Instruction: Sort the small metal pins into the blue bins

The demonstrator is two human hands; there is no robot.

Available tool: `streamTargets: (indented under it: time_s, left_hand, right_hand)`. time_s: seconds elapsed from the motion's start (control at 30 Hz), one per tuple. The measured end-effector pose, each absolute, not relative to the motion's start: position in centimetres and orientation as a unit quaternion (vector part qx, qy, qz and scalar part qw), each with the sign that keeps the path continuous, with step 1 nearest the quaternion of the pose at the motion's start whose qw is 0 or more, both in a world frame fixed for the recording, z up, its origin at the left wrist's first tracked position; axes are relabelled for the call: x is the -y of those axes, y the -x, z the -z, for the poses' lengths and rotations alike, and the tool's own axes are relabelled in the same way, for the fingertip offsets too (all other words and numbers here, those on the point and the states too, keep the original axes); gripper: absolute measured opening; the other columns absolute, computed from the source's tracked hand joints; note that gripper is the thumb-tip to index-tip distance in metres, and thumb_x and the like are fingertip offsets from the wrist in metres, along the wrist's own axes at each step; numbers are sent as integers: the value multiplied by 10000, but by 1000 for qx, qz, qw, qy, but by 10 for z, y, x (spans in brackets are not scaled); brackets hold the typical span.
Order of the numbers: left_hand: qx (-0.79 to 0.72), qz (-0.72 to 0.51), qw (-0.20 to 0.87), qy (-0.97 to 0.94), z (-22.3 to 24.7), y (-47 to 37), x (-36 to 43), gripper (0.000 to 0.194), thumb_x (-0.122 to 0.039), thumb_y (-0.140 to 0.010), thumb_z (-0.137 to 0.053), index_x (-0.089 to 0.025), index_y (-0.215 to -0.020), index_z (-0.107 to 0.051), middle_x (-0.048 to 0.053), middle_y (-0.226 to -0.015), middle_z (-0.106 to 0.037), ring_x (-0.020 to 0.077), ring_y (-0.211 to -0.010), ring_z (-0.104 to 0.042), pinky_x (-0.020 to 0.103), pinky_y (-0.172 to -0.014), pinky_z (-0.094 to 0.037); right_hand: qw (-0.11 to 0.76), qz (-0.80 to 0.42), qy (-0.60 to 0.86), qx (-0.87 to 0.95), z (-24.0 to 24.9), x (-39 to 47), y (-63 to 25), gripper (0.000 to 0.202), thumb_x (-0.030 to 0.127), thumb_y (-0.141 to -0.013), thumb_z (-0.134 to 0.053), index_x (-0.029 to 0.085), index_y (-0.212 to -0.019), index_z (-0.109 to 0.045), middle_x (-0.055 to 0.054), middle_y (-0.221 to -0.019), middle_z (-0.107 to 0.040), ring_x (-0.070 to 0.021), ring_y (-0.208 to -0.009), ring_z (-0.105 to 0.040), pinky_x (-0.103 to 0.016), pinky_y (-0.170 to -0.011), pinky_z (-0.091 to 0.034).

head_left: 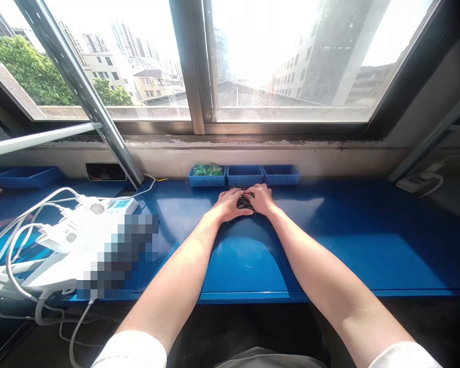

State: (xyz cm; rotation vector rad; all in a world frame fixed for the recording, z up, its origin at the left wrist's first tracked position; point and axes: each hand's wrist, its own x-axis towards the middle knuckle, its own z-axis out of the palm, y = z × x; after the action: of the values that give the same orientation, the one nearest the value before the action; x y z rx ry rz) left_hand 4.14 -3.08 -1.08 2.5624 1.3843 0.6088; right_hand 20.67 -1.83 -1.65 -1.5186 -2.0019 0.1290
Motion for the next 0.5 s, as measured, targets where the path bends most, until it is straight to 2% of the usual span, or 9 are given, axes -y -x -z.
streamTargets:
  time_s: [0.1, 0.2, 0.3, 0.4, 0.5]
  left_hand:
    - [-452, -247, 64, -855, 11, -41, 27, 724, -620, -711, -589, -220, -1300, -454, 82, -1350, -488, 278, -1277, -395, 399, -1061, -288]
    - [-451, -301, 32, -840, 9, -42, 27, 498, -494, -818, -541, -211, -1226, -513, 69, -1235, -583, 238, -1176, -499, 366, -1003, -350]
    - [-459, -328, 3, -825, 6, -43, 29, 293, -319, -877, -489, -210, -1137, -570, 55, -1149, -630, 214, -1089, -554, 358, -961, -375]
    - [-454, -340, -1, -823, 5, -43, 30, 255, -220, -876, -469, -214, -1100, -592, 41, -1114, -647, 198, -1059, -567, 350, -951, -374]
    - [-455, -364, 3, -812, 3, -43, 31, 276, -214, -876, -465, -208, -1127, -581, 41, -1115, -649, 188, -1072, -562, 335, -957, -368]
  right_hand:
    - [360, -45, 534, 764, 17, 16, -208, 239, 294, -863, -474, 243, -920, -700, -48, -943, -682, -233, -951, -530, -360, -838, -401]
    - [412, -61, 483, 770, 14, 16, -208, 260, 272, -876, -440, 231, -935, -690, -27, -930, -697, -198, -870, -572, -317, -816, -431]
    - [451, -102, 464, 756, 10, 19, -208, 222, 281, -844, -484, 210, -946, -668, -31, -902, -694, -173, -793, -597, -301, -783, -452]
    - [466, -180, 467, 729, 6, 23, -208, 251, 302, -796, -533, 191, -1007, -612, -3, -710, -652, -141, -627, -574, -282, -670, -461]
    - [463, -254, 451, 720, 5, 25, -207, 271, 334, -777, -537, 197, -1008, -562, 43, -585, -567, -121, -539, -517, -262, -578, -434]
